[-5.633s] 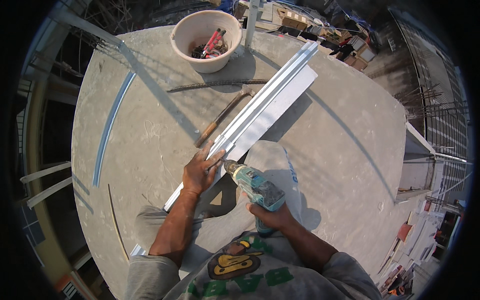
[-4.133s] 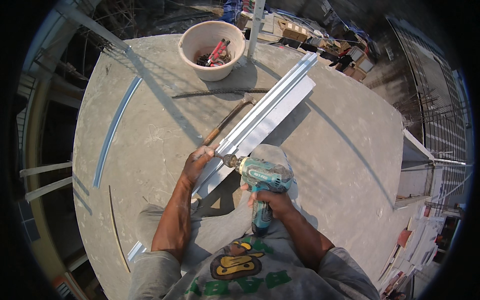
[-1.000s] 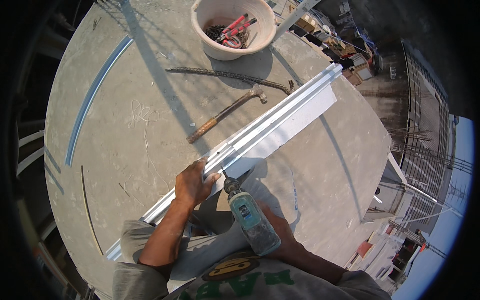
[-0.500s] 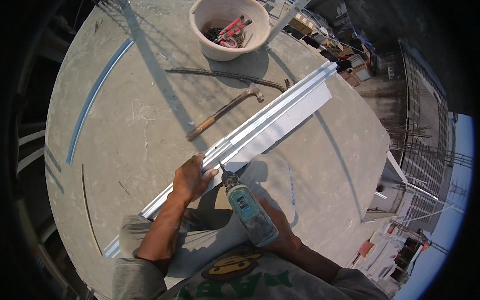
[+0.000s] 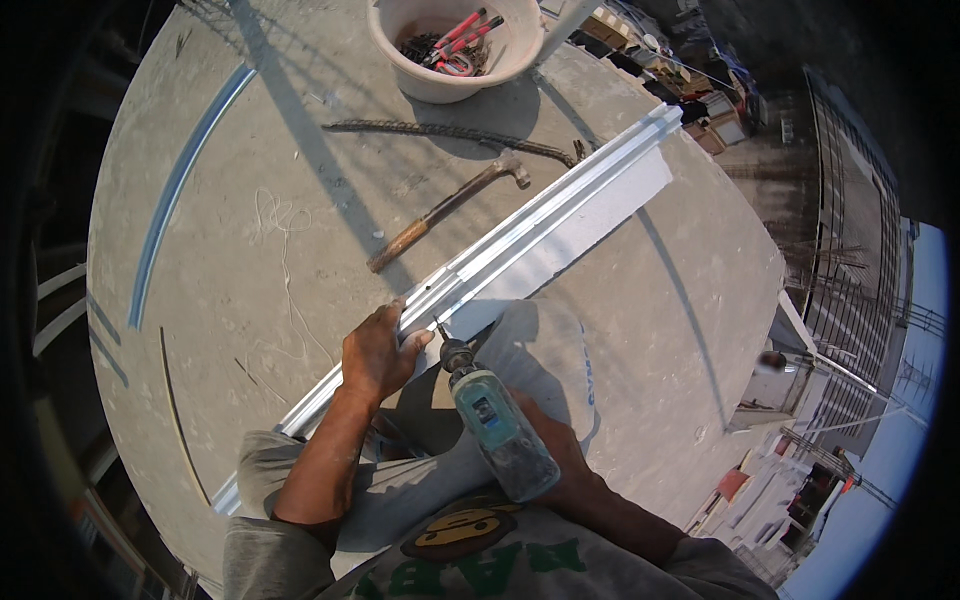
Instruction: The person uses a cordless drill to fasten screws into aluminum profiles laid on a white board. He repeatedly picks screws from a bucket, aligns the profiles, and drives screws to join them. A second worker is visible nearby.
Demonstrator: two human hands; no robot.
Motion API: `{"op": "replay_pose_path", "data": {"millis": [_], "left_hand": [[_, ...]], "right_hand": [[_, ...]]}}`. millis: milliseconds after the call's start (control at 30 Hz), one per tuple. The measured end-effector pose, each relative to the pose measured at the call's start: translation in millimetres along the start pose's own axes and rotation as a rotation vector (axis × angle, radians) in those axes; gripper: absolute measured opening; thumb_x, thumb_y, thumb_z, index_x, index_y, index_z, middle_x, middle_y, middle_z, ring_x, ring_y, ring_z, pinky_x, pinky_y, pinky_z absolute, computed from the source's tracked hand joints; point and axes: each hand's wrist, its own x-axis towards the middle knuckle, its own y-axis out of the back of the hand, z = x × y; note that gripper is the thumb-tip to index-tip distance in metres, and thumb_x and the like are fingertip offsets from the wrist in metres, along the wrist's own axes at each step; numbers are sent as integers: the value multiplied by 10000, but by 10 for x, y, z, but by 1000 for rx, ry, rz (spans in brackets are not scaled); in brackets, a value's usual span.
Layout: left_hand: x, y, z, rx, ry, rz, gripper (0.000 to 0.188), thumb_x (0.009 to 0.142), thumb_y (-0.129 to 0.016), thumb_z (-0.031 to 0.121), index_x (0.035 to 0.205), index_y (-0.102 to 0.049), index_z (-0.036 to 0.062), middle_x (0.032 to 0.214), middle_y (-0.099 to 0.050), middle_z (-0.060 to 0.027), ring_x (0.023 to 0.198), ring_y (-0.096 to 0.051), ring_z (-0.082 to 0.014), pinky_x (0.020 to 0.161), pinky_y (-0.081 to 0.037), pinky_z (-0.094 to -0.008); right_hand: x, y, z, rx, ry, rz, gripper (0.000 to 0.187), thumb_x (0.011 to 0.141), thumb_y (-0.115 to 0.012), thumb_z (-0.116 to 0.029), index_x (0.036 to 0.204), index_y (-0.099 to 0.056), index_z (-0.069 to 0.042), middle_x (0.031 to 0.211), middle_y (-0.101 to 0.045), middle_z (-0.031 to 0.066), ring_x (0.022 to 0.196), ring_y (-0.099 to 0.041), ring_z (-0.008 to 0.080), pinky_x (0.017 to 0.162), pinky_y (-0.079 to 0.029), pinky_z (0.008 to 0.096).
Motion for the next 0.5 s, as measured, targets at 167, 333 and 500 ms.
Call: {"op": "replay_pose_path", "data": {"millis": [167,333,500], "left_hand": [[-4,-34,-12,12,-28,55,615,884,-703,404,1326,-549,7,1202,-657,-191,1093,-648,-351,923,-518,-419],[-15,-58,-23,12,-46,97,604,872,-721,392,1301,-562,-3,1174,-669,-200,1059,-667,-353,898,-528,-418],[-10,-51,-23,0,-62,117,609,865,-728,396,1300,-566,2,1162,-673,-201,1045,-672,-353,894,-528,-418]], "right_hand": [[-3,-34,16,11,55,43,689,845,-759,-196,1421,-413,-41,1227,-624,194,1087,-671,337,887,-545,380],[-25,-46,31,76,54,52,642,849,-745,-174,1397,-445,-24,1215,-623,200,1073,-673,339,883,-546,384],[-19,-40,40,72,84,56,606,856,-732,-163,1383,-470,-17,1230,-611,207,1080,-666,353,894,-544,386]]}}
